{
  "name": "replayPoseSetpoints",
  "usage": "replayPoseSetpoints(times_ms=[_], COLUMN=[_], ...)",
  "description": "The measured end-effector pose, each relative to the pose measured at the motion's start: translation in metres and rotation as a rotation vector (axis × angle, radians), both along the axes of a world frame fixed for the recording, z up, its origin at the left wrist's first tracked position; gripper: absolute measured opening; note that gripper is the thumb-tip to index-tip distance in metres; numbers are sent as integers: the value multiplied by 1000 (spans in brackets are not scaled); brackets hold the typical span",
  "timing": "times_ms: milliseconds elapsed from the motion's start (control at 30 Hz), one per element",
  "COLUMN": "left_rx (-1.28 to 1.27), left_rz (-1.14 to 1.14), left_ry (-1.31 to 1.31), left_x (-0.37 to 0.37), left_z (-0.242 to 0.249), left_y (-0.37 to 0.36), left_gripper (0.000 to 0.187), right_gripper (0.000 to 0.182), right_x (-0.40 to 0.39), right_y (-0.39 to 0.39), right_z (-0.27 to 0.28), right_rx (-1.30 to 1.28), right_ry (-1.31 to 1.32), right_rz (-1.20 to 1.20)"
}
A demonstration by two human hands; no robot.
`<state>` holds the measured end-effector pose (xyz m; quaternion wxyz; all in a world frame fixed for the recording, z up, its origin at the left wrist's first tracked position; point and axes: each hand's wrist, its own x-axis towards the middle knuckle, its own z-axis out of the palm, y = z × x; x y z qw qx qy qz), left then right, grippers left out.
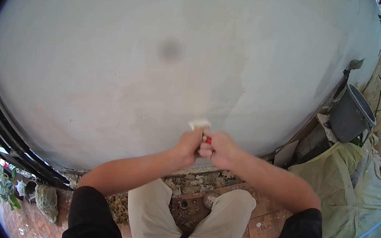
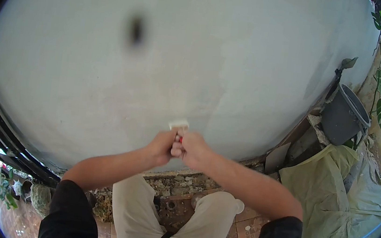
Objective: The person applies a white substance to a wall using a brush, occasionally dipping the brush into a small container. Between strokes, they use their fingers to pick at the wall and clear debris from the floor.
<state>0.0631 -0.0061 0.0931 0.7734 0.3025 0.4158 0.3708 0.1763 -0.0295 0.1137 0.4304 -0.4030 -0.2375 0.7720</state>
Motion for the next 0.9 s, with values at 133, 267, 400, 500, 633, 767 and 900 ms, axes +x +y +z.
replayPoseSetpoints(times_ms=[133, 267, 400, 500, 633, 767, 900], left_rx=[228, 617, 893, 1097, 937, 772, 142], left_rz=[89, 155, 97, 228, 276, 227, -50], left_ry=[-14, 6, 12, 83, 109, 277, 212], left_x=[9, -1, -7, -5, -5, -5, -6], left_z=[69, 165, 229, 249, 210, 99, 3], left_y=[25, 31, 34, 43, 59, 42, 0], left_gripper=[18, 20, 25, 27, 34, 25, 27], right_gripper=[24, 24, 28, 32, 33, 35, 35], right_x=[6, 2, -9, -15, -25, -20, -7], right_y=[23, 18, 14, 34, 52, 29, 7], right_z=[73, 166, 207, 221, 183, 80, -8], right_rx=[244, 593, 854, 1092, 920, 526, 193], right_ry=[-26, -45, -87, -123, -43, -30, -119], right_rz=[-19, 49, 0, -46, -120, -124, -39])
